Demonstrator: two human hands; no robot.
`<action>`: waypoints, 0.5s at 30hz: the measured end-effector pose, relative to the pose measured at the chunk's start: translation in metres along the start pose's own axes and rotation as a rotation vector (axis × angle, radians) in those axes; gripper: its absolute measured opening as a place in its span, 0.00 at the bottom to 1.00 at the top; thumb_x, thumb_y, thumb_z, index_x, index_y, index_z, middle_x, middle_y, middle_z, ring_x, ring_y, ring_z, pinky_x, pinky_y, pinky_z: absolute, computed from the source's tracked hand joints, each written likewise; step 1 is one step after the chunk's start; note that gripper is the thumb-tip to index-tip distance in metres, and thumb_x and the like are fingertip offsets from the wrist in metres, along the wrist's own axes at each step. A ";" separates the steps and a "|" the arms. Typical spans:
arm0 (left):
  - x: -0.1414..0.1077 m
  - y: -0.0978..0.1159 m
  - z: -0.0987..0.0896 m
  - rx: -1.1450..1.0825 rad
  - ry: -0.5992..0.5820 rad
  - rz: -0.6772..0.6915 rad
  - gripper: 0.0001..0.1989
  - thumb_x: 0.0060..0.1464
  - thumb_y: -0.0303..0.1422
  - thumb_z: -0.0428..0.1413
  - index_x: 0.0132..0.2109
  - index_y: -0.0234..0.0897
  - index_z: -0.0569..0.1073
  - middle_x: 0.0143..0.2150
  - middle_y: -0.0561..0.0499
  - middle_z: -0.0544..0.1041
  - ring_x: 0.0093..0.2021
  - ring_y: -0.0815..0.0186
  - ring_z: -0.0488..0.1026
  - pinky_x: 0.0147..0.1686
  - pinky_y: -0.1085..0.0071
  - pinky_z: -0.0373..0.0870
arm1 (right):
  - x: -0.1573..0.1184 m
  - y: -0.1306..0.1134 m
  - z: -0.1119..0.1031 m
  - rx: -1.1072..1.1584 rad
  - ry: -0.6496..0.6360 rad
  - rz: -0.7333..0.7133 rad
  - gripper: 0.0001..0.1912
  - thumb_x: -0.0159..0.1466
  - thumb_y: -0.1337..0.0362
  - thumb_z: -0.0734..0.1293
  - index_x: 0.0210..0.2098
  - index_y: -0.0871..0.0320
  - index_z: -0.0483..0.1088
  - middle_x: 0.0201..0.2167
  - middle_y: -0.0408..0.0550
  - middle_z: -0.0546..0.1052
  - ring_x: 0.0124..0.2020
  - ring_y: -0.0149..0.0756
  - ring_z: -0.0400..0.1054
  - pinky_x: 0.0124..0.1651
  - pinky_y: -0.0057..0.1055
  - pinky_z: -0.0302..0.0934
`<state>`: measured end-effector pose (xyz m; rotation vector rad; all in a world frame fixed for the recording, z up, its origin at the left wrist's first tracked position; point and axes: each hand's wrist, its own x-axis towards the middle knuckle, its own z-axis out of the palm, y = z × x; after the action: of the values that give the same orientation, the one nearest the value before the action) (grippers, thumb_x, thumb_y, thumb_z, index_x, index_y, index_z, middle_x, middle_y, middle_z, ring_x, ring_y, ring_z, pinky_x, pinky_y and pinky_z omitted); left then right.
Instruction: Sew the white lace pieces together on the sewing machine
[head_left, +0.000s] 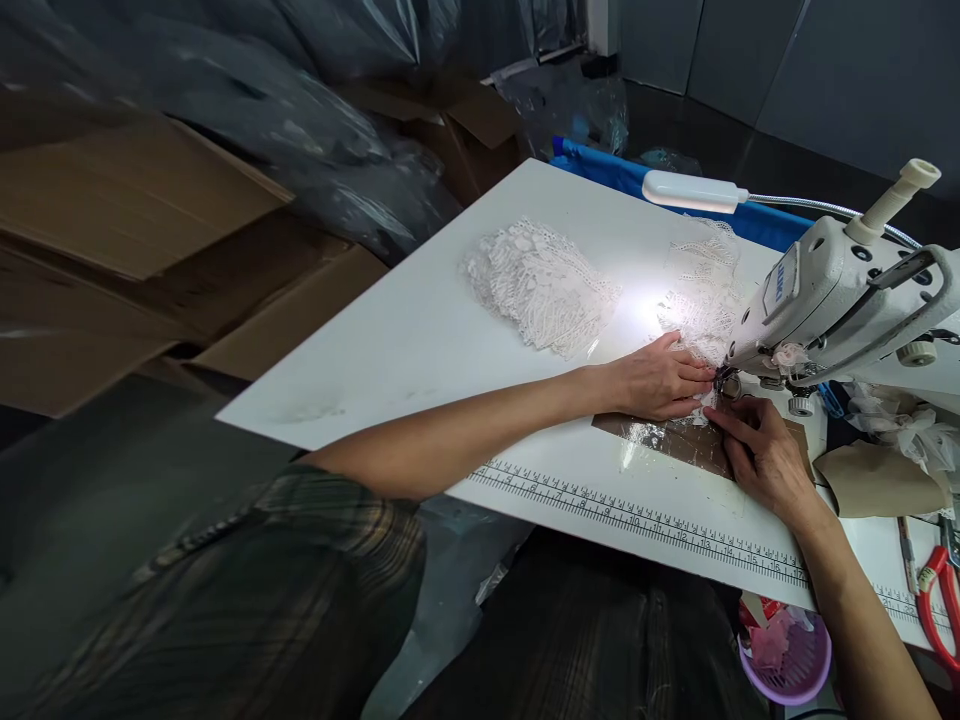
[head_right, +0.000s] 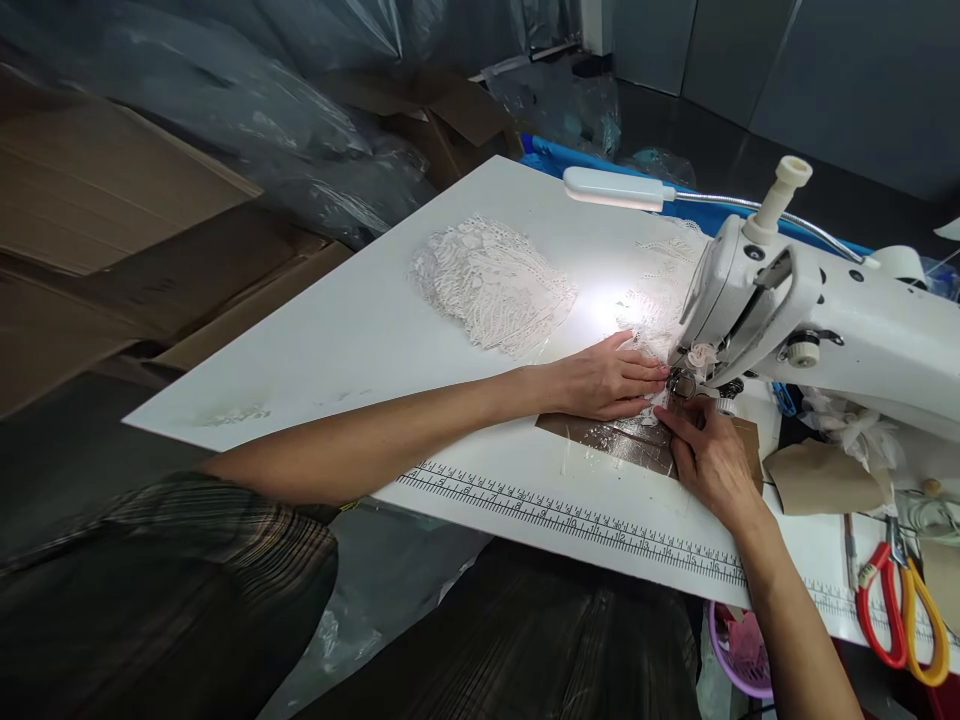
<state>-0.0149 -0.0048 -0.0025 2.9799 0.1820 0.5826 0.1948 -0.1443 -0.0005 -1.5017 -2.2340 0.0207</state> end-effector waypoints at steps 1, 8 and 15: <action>0.000 0.000 -0.001 0.000 -0.009 -0.002 0.13 0.68 0.34 0.50 0.55 0.40 0.75 0.60 0.43 0.75 0.58 0.55 0.73 0.60 0.42 0.60 | 0.000 0.000 0.000 0.000 -0.007 0.010 0.20 0.68 0.65 0.59 0.53 0.48 0.77 0.47 0.54 0.70 0.41 0.40 0.70 0.44 0.40 0.73; 0.001 0.008 -0.002 0.111 0.086 0.010 0.11 0.67 0.30 0.50 0.46 0.38 0.77 0.52 0.45 0.80 0.50 0.61 0.76 0.64 0.43 0.59 | 0.001 0.001 0.000 -0.013 -0.021 0.014 0.20 0.68 0.65 0.59 0.55 0.48 0.76 0.47 0.54 0.70 0.40 0.40 0.71 0.45 0.41 0.73; 0.000 0.009 0.000 0.124 0.106 0.037 0.11 0.68 0.30 0.49 0.45 0.39 0.77 0.48 0.50 0.82 0.42 0.66 0.77 0.65 0.45 0.61 | 0.000 0.000 -0.001 -0.026 -0.059 0.032 0.20 0.68 0.65 0.60 0.55 0.46 0.76 0.49 0.53 0.70 0.40 0.39 0.70 0.45 0.42 0.73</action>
<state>-0.0142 -0.0137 -0.0015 3.0790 0.1773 0.7611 0.1954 -0.1442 0.0006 -1.5701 -2.2640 0.0460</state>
